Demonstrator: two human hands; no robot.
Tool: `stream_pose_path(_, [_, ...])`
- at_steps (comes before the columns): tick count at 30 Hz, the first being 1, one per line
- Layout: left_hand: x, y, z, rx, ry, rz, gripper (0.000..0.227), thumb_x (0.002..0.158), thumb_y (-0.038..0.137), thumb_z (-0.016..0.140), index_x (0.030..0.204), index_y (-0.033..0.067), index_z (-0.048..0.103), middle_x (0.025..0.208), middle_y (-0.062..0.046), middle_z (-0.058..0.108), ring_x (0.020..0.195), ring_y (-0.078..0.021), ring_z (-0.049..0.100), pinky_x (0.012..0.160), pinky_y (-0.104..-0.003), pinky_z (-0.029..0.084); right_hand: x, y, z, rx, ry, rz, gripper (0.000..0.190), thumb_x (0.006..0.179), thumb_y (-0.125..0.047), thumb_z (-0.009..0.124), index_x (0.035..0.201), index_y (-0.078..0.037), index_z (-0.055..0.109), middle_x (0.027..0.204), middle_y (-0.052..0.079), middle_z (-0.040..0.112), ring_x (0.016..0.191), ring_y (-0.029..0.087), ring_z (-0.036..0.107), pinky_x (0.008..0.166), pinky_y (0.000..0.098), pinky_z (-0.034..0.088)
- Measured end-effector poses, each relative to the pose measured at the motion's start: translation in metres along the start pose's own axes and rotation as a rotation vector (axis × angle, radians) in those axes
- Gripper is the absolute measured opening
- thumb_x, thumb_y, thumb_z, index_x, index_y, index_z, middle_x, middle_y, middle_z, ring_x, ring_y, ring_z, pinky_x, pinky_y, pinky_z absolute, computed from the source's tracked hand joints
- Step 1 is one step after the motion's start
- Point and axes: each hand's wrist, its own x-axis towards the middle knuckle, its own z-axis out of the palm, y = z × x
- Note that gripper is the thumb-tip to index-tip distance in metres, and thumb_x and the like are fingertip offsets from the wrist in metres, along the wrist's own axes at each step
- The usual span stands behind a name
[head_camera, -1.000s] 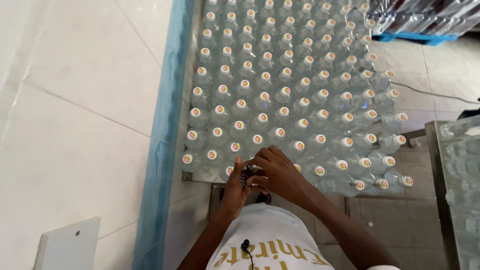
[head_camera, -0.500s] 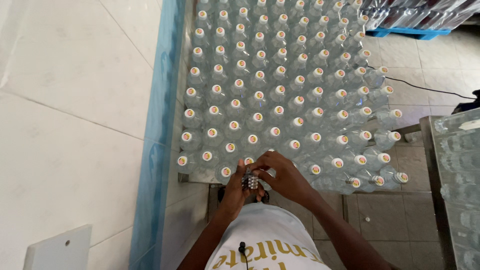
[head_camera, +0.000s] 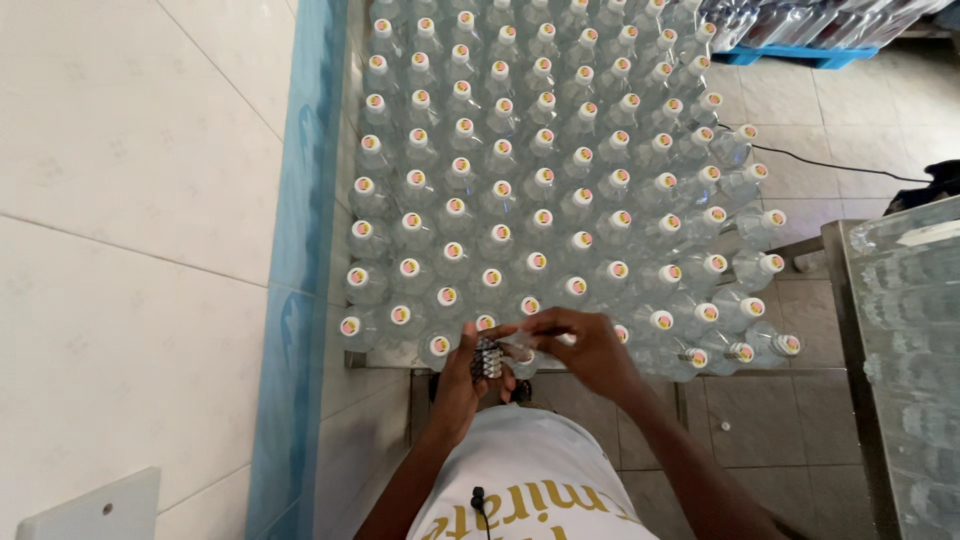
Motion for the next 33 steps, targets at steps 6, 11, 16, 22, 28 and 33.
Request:
stream_pose_path(6, [-0.001, -0.006, -0.011, -0.083, -0.027, -0.012, 0.078, 0.104, 0.062, 0.035, 0.137, -0.003, 0.062, 0.1, -0.025, 0.074, 0.066, -0.0258, 0.072, 0.049, -0.034, 0.06, 0.007, 0.029, -0.052, -0.014, 0.191, 0.062, 0.031, 0.083, 0.005, 0.075, 0.112, -0.003, 0.072, 0.101, 0.016, 0.079, 0.097, 0.028, 0.077, 0.095, 0.039, 0.057])
stream_pose_path(11, [-0.002, -0.007, -0.009, -0.081, -0.037, -0.003, 0.076, 0.105, 0.06, 0.034, 0.136, -0.0047, 0.061, 0.101, -0.025, 0.074, 0.065, -0.0255, 0.071, 0.048, -0.033, 0.059, 0.034, 0.045, -0.077, -0.243, 0.216, 0.025, 0.017, 0.09, 0.001, 0.075, 0.105, -0.006, 0.072, 0.098, 0.015, 0.079, 0.098, 0.03, 0.077, 0.091, 0.0392, 0.059])
stream_pose_path(16, [-0.017, 0.017, 0.007, -0.025, 0.025, -0.03, 0.076, 0.099, 0.059, 0.037, 0.133, -0.0036, 0.066, 0.095, -0.016, 0.075, 0.06, -0.0185, 0.063, 0.05, -0.032, 0.05, 0.051, 0.045, -0.075, -0.379, 0.146, -0.038, 0.01, 0.098, -0.009, 0.068, 0.105, -0.007, 0.074, 0.107, 0.006, 0.08, 0.1, 0.02, 0.078, 0.087, 0.0326, 0.063])
stream_pose_path(22, [-0.019, 0.014, 0.0, -0.061, 0.029, 0.015, 0.075, 0.099, 0.059, 0.038, 0.131, -0.0021, 0.068, 0.096, -0.015, 0.076, 0.061, -0.0187, 0.064, 0.052, -0.033, 0.05, 0.061, 0.048, -0.076, -0.485, -0.015, -0.066, 0.019, 0.099, -0.002, 0.061, 0.112, -0.009, 0.073, 0.114, 0.004, 0.078, 0.097, 0.021, 0.075, 0.083, 0.0347, 0.056])
stream_pose_path(28, [-0.02, 0.017, -0.002, -0.056, 0.071, -0.002, 0.077, 0.097, 0.06, 0.039, 0.131, -0.0023, 0.068, 0.093, -0.014, 0.074, 0.061, -0.0175, 0.062, 0.051, -0.031, 0.048, 0.066, 0.036, -0.087, -0.526, -0.155, 0.03, 0.027, 0.096, 0.001, 0.055, 0.111, -0.011, 0.074, 0.112, 0.003, 0.079, 0.098, 0.02, 0.073, 0.086, 0.0333, 0.055])
stream_pose_path(33, [-0.016, 0.01, -0.007, -0.087, 0.046, 0.018, 0.076, 0.097, 0.06, 0.041, 0.131, -0.0022, 0.067, 0.095, -0.015, 0.074, 0.061, -0.0183, 0.063, 0.05, -0.032, 0.048, 0.071, 0.037, -0.093, -0.563, -0.306, 0.105, 0.022, 0.097, -0.007, 0.061, 0.114, -0.013, 0.074, 0.115, 0.001, 0.08, 0.104, 0.02, 0.075, 0.087, 0.035, 0.056])
